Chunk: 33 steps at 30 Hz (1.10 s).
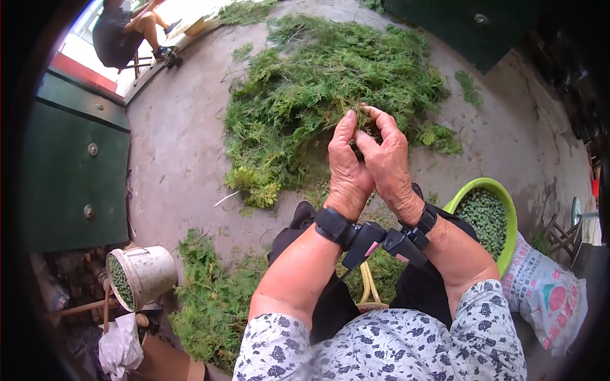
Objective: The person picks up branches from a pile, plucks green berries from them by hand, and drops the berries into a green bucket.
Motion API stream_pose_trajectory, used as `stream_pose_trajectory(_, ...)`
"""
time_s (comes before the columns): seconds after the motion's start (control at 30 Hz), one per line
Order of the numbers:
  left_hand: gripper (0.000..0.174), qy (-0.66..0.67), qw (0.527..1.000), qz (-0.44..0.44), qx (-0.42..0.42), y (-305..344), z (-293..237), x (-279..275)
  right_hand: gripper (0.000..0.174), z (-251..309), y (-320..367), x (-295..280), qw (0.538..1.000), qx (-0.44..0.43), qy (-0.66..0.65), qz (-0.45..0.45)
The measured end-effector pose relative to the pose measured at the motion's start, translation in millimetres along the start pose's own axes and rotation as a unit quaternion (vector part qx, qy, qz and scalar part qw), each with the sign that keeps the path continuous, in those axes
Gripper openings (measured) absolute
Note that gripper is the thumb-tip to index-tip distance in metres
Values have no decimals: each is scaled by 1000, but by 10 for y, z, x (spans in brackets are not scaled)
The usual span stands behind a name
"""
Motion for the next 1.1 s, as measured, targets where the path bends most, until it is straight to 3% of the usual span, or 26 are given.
stream_pose_trajectory(0.07, 24, 15, 1000, -1, -16, 47, -12, 57, 32, 99, 32, 2, 996, -67, 59, -5)
stream_pose_trajectory(0.1, 25, -85, 993, -77, 21, 155, -117, 166, 33, 115, 40, 11, 997, -68, 46, 8)
stream_pose_trajectory(0.17, 22, -7, 999, -39, -4, 41, -42, 13, 35, 163, 38, 38, 997, -72, 18, 37)
stream_pose_trajectory(0.23, 21, 36, 999, -4, -27, -20, -31, -2, 35, 67, 20, 15, 997, -10, -74, 19)
stream_pose_trajectory(0.27, 21, 42, 998, -32, -24, -32, -17, -62, 35, 6, 23, 17, 992, 22, -121, 10)
stream_pose_trajectory(0.33, 21, 54, 994, -91, -22, 35, -20, -19, 33, -57, 23, 16, 967, 52, -251, -2)
stream_pose_trajectory(0.53, 25, 71, 995, -71, -26, -57, 25, -32, 32, -50, -38, -67, 871, 121, -475, -47)
stream_pose_trajectory(0.63, 24, 83, 993, -73, -33, -61, 54, -37, 33, -16, -32, -63, 883, 105, -457, -13)
stream_pose_trajectory(0.73, 23, 87, 991, -82, -54, -16, 111, 8, 32, 15, -46, -86, 934, 34, -355, 11)
stream_pose_trajectory(0.9, 23, 83, 992, -81, -51, -28, 139, 38, 30, 37, -80, -200, 930, 4, -366, -38)
stream_pose_trajectory(1.1, 24, 154, 985, -15, -81, -38, 224, 100, 26, 117, -100, -301, 936, -6, -346, -69)
Point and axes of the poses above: each hand's wrist, its own y-axis away from the middle knuckle, its own x-axis out of the palm, z = x × y, the point moved 8 cm from there along -y, towards the middle knuckle, and after that the axes turned 10 degrees about -y, right-handed, at the moved point
